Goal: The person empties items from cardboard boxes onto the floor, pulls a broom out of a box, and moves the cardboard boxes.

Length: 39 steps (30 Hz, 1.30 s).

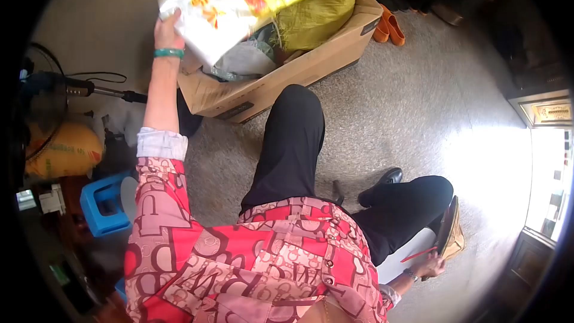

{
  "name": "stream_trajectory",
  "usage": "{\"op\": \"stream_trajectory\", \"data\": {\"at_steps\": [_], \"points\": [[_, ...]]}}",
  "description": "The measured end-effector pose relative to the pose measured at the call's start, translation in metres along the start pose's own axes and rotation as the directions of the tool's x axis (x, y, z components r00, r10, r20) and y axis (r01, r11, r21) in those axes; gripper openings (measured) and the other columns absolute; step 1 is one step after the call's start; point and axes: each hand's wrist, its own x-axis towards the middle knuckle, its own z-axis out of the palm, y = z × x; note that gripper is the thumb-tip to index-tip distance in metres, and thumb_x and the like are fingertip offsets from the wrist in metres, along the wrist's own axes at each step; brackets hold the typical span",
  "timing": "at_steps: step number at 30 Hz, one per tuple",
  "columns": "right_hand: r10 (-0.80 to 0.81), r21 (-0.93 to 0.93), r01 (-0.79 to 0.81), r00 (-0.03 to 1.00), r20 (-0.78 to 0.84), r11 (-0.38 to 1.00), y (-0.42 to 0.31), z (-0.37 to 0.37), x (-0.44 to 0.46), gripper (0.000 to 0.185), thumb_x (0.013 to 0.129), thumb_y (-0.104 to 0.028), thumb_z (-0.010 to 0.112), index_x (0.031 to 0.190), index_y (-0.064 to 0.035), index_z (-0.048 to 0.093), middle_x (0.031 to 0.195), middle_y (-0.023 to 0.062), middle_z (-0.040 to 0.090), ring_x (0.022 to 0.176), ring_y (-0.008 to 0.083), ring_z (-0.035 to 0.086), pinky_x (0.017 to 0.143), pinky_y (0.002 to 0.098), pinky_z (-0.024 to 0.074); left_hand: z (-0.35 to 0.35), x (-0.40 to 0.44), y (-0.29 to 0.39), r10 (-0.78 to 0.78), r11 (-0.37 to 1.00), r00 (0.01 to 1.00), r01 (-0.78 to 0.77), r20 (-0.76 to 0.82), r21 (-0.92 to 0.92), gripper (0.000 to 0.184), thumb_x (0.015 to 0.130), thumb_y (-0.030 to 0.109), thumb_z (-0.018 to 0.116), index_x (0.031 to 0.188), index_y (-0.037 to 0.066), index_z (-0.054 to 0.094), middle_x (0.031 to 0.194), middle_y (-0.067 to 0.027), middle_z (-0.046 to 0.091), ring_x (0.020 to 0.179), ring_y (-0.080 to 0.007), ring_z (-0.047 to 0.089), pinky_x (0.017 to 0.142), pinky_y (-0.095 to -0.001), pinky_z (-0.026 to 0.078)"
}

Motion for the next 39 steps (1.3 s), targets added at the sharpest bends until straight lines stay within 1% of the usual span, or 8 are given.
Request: {"op": "stream_trajectory", "data": {"at_steps": [6, 9, 13, 21, 27, 31, 34, 39], "points": [[-0.114, 0.29, -0.021, 0.89, 0.442, 0.957, -0.158, 0.148, -0.136, 0.037, 0.086, -0.03, 0.053, 0.113, -0.0047, 0.052, 0.104, 0.0136, 0.058, 0.09, 0.0219, 0.056, 0.071, 0.0315, 0.0469, 0.038, 0.001, 0.071, 0.047, 0.898, 0.973, 0.058, 0.228, -0.435, 0.019, 0.084, 0.001, 0.053, 0.103, 0.002, 0.055, 0.099, -0.0079, 0.06, 0.095, -0.0217, 0.056, 0.09, -0.0407, 0.045], [-0.488, 0.492, 0.092, 0.372, 0.79, 0.866, -0.174, 0.207, -0.171, 0.059, 0.086, -0.041, 0.051, 0.128, -0.0021, 0.039, 0.116, 0.0155, 0.054, 0.1, 0.0271, 0.056, 0.08, 0.0349, 0.0479, 0.102, -0.085, 0.062, 0.021, 0.925, 0.939, 0.113, 0.344, -0.362, 0.019, 0.082, 0.004, 0.055, 0.102, 0.005, 0.057, 0.094, -0.0069, 0.06, 0.093, -0.0201, 0.058, 0.086, -0.0384, 0.047], [-0.499, 0.442, -0.42, -0.031, 0.866, 0.793, -0.223, 0.239, -0.262, 0.076, 0.081, -0.051, 0.056, 0.133, -0.0039, 0.03, 0.13, 0.0162, 0.041, 0.116, 0.0299, 0.045, 0.092, 0.0448, 0.0411, 0.161, -0.187, 0.006, -0.214, 0.774, 0.899, 0.395, 0.383, -0.494, 0.026, 0.078, 0.003, 0.061, 0.102, 0.01, 0.056, 0.092, -0.0028, 0.061, 0.087, -0.0169, 0.058, 0.081, -0.0332, 0.048], [-0.147, 0.085, -0.856, 0.011, 0.989, 0.509, -0.19, 0.232, -0.269, 0.047, 0.085, -0.023, 0.058, 0.125, -0.0055, 0.04, 0.124, 0.0079, 0.049, 0.113, 0.0247, 0.048, 0.094, 0.0429, 0.0407, 0.154, -0.262, -0.024, -0.463, 0.608, 0.71, 0.69, 0.531, -0.392, 0.025, 0.084, 0.006, 0.056, 0.109, 0.003, 0.054, 0.102, -0.0058, 0.061, 0.091, -0.0164, 0.059, 0.083, -0.0331, 0.048], [-0.273, 0.284, -0.648, 0.121, 0.954, 0.706, -0.189, 0.209, -0.255, 0.042, 0.079, -0.002, 0.056, 0.119, 0.0002, 0.044, 0.111, 0.0089, 0.055, 0.101, 0.0201, 0.054, 0.091, 0.0352, 0.0425, 0.132, -0.243, -0.024, -0.45, 0.306, 0.556, 0.831, 0.699, -0.465, 0.059, 0.08, 0.035, 0.064, 0.125, 0.003, 0.042, 0.119, -0.0111, 0.053, 0.107, -0.0259, 0.052, 0.092, -0.0407, 0.042], [-0.242, 0.295, -0.565, 0.168, 0.956, 0.771, -0.185, 0.194, -0.237, 0.041, 0.076, 0.001, 0.055, 0.116, 0.0022, 0.046, 0.11, 0.0084, 0.056, 0.099, 0.0181, 0.054, 0.09, 0.0317, 0.0416, 0.13, -0.251, -0.014, -0.513, 0.449, 0.512, 0.844, 0.689, -0.294, 0.057, 0.079, 0.028, 0.067, 0.124, 0.002, 0.044, 0.116, -0.0113, 0.055, 0.104, -0.0257, 0.054, 0.091, -0.0391, 0.043], [-0.282, 0.367, -0.484, 0.241, 0.929, 0.794, -0.181, 0.191, -0.229, 0.038, 0.076, 0.001, 0.056, 0.113, 0.0028, 0.048, 0.107, 0.0096, 0.057, 0.096, 0.0175, 0.055, 0.087, 0.0296, 0.0429, 0.147, -0.265, -0.029, -0.37, 0.876, 0.796, 0.471, 0.48, -0.106, 0.029, 0.079, 0.01, 0.063, 0.107, 0.002, 0.057, 0.1, -0.0065, 0.063, 0.085, -0.0222, 0.061, 0.078, -0.0312, 0.048], [-0.419, 0.504, -0.193, 0.356, 0.836, 0.842, -0.193, 0.187, -0.233, 0.043, 0.074, 0.0, 0.058, 0.116, 0.0024, 0.047, 0.107, 0.0107, 0.056, 0.095, 0.0171, 0.055, 0.084, 0.0289, 0.044, 0.168, -0.272, -0.121, -0.157, 0.908, 0.94, 0.016, 0.304, 0.419, 0.036, 0.075, 0.011, 0.068, 0.107, 0.0, 0.054, 0.095, -0.0077, 0.062, 0.078, -0.0166, 0.06, 0.066, -0.0271, 0.05]]}}
